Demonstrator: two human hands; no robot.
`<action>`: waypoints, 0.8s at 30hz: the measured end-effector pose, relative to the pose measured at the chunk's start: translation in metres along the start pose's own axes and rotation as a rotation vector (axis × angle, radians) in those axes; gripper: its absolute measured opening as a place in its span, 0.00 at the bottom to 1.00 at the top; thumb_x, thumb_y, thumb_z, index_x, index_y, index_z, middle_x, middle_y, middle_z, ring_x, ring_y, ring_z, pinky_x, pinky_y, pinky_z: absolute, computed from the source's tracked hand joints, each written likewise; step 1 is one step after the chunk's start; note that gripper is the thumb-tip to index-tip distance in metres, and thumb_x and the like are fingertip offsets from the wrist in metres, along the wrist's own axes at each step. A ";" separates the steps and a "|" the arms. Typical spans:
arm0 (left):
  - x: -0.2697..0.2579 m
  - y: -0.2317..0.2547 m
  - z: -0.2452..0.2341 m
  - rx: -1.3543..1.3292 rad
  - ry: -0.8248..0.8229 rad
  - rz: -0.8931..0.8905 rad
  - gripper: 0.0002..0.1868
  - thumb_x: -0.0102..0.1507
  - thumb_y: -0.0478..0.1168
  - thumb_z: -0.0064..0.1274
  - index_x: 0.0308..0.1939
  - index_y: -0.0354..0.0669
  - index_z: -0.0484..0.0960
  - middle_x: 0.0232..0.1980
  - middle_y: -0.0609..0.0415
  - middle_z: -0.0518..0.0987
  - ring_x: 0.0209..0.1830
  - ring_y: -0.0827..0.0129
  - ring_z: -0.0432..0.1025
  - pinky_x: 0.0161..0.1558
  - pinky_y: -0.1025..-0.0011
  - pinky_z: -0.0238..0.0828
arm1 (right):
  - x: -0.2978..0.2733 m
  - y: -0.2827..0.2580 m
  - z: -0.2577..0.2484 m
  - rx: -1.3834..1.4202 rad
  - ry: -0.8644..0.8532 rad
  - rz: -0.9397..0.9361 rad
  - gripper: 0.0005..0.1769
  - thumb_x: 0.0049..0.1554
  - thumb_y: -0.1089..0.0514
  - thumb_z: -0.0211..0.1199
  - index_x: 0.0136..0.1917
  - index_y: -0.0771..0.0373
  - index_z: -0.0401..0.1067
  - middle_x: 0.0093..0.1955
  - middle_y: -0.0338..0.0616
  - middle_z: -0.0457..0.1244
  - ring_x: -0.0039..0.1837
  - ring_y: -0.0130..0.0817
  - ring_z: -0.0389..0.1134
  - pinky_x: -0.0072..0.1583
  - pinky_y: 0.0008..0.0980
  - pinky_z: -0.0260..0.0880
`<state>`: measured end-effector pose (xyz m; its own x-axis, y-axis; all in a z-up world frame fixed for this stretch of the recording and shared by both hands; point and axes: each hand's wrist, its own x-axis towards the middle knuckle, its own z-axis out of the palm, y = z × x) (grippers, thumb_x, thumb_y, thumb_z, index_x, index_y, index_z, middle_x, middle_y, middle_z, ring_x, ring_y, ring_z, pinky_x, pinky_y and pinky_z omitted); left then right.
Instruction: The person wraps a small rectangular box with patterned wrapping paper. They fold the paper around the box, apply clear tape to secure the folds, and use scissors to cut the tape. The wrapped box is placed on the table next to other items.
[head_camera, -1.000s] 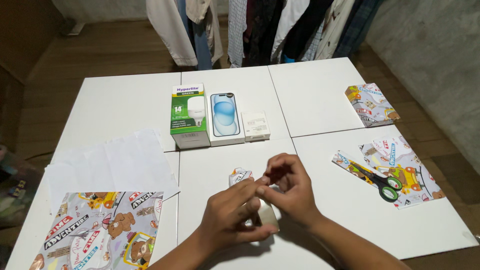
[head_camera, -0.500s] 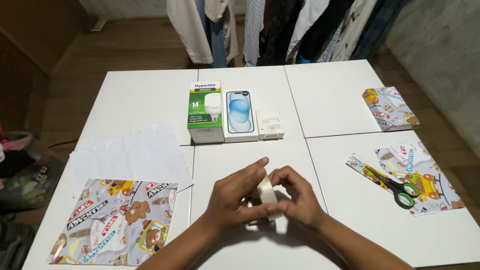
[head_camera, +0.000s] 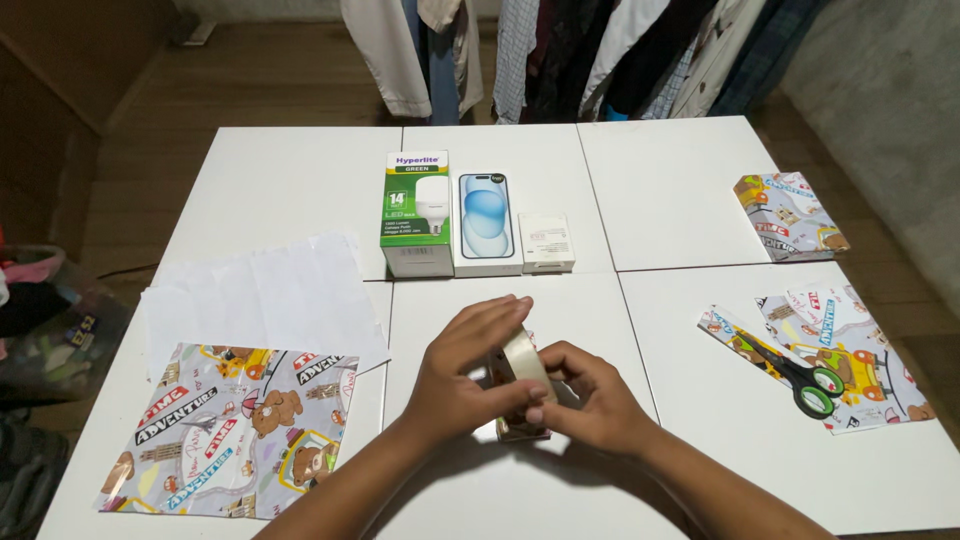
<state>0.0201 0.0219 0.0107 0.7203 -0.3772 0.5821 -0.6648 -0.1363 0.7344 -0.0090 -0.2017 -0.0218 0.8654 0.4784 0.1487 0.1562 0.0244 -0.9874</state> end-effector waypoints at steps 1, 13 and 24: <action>0.000 0.001 0.000 -0.041 -0.006 -0.039 0.40 0.53 0.43 0.70 0.69 0.42 0.76 0.67 0.45 0.79 0.73 0.54 0.70 0.71 0.60 0.68 | 0.000 0.001 0.001 0.001 0.003 0.001 0.19 0.55 0.65 0.69 0.57 0.67 0.68 0.53 0.43 0.67 0.57 0.29 0.69 0.59 0.34 0.71; 0.006 0.001 -0.010 -0.139 -0.093 -0.113 0.41 0.50 0.40 0.73 0.68 0.43 0.77 0.67 0.43 0.80 0.76 0.54 0.67 0.73 0.60 0.62 | 0.000 0.011 0.005 0.003 -0.005 -0.004 0.14 0.57 0.68 0.67 0.54 0.65 0.66 0.49 0.40 0.66 0.54 0.25 0.68 0.56 0.30 0.71; 0.006 -0.007 -0.014 -0.156 -0.104 -0.173 0.41 0.46 0.40 0.74 0.64 0.43 0.80 0.64 0.46 0.82 0.69 0.60 0.72 0.69 0.65 0.67 | 0.005 -0.027 -0.012 -0.386 0.045 -0.292 0.21 0.53 0.65 0.68 0.58 0.68 0.69 0.60 0.51 0.66 0.66 0.43 0.68 0.69 0.39 0.64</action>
<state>0.0326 0.0336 0.0141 0.7910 -0.4543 0.4099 -0.4891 -0.0670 0.8696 -0.0031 -0.2104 0.0067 0.7776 0.4612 0.4273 0.5535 -0.1797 -0.8133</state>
